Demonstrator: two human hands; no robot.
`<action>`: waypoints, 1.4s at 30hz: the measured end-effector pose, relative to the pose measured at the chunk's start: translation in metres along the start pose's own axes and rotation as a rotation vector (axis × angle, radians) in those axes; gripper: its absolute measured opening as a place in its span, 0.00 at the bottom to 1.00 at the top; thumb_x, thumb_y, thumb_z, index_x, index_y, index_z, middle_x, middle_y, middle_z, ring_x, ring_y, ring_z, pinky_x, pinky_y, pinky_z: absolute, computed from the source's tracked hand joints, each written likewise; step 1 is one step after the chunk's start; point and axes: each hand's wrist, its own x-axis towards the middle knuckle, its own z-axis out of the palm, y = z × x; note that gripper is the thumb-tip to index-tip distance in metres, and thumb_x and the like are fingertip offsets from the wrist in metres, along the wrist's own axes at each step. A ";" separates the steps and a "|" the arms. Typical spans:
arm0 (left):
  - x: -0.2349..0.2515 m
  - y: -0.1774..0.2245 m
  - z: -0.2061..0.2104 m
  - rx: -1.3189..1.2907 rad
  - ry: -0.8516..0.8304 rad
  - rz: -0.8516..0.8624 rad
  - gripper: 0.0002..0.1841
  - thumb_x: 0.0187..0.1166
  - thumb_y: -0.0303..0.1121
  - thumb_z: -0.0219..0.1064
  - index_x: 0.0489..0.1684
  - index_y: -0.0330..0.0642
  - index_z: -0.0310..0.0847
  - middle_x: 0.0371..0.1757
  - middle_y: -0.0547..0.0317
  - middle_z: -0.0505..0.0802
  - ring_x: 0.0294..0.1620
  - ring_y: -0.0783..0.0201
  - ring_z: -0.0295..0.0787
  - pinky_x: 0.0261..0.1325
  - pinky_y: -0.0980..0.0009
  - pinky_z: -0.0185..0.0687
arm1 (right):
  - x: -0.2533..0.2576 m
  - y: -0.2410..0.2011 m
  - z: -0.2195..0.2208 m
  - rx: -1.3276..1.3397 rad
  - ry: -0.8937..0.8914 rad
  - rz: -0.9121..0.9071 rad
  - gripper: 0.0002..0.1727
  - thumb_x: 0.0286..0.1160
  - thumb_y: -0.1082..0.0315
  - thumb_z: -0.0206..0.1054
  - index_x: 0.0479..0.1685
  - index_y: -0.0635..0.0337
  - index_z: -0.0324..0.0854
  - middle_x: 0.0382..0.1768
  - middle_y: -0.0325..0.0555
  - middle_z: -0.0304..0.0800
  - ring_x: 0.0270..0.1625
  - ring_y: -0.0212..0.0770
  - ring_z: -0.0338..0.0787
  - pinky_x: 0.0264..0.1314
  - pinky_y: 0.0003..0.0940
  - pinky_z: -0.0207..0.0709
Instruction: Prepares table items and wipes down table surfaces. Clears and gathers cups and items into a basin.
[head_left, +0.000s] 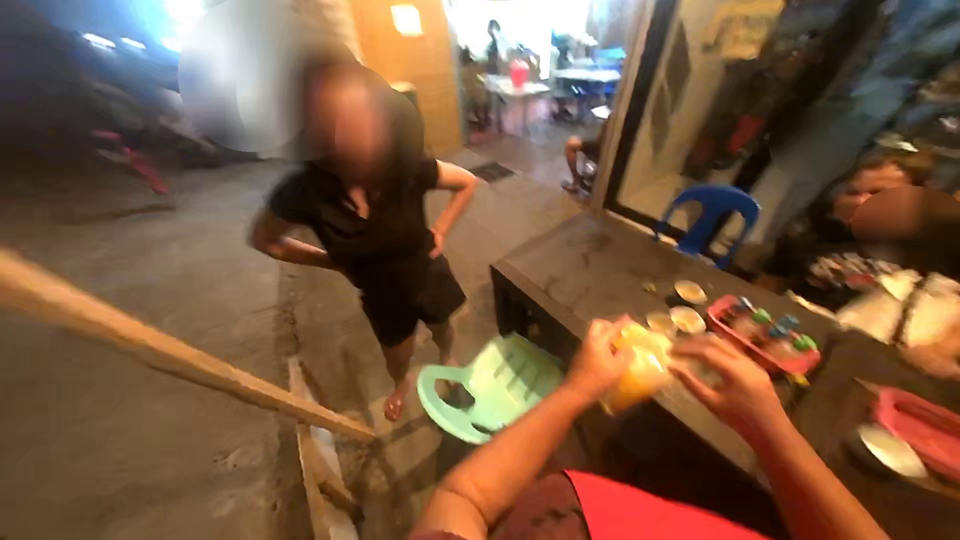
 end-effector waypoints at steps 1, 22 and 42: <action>-0.002 -0.003 0.002 -0.025 -0.001 -0.031 0.26 0.78 0.24 0.65 0.78 0.31 0.75 0.70 0.32 0.82 0.59 0.52 0.87 0.61 0.62 0.86 | -0.007 0.001 -0.005 0.013 0.100 -0.031 0.14 0.77 0.62 0.69 0.46 0.66 0.89 0.50 0.58 0.92 0.56 0.44 0.91 0.61 0.36 0.86; 0.014 -0.017 -0.010 -0.008 -0.112 -0.143 0.36 0.81 0.42 0.69 0.89 0.44 0.64 0.72 0.41 0.79 0.51 0.59 0.85 0.52 0.64 0.84 | 0.028 0.012 -0.029 0.082 -0.179 0.163 0.08 0.82 0.71 0.64 0.46 0.65 0.87 0.74 0.57 0.82 0.74 0.47 0.84 0.75 0.42 0.79; 0.021 0.012 -0.008 -0.608 -0.119 -0.142 0.17 0.79 0.24 0.66 0.65 0.30 0.79 0.52 0.55 0.94 0.50 0.68 0.92 0.57 0.68 0.89 | 0.001 0.024 -0.032 0.820 0.447 0.410 0.50 0.58 0.41 0.80 0.80 0.55 0.63 0.75 0.42 0.78 0.70 0.44 0.86 0.66 0.45 0.86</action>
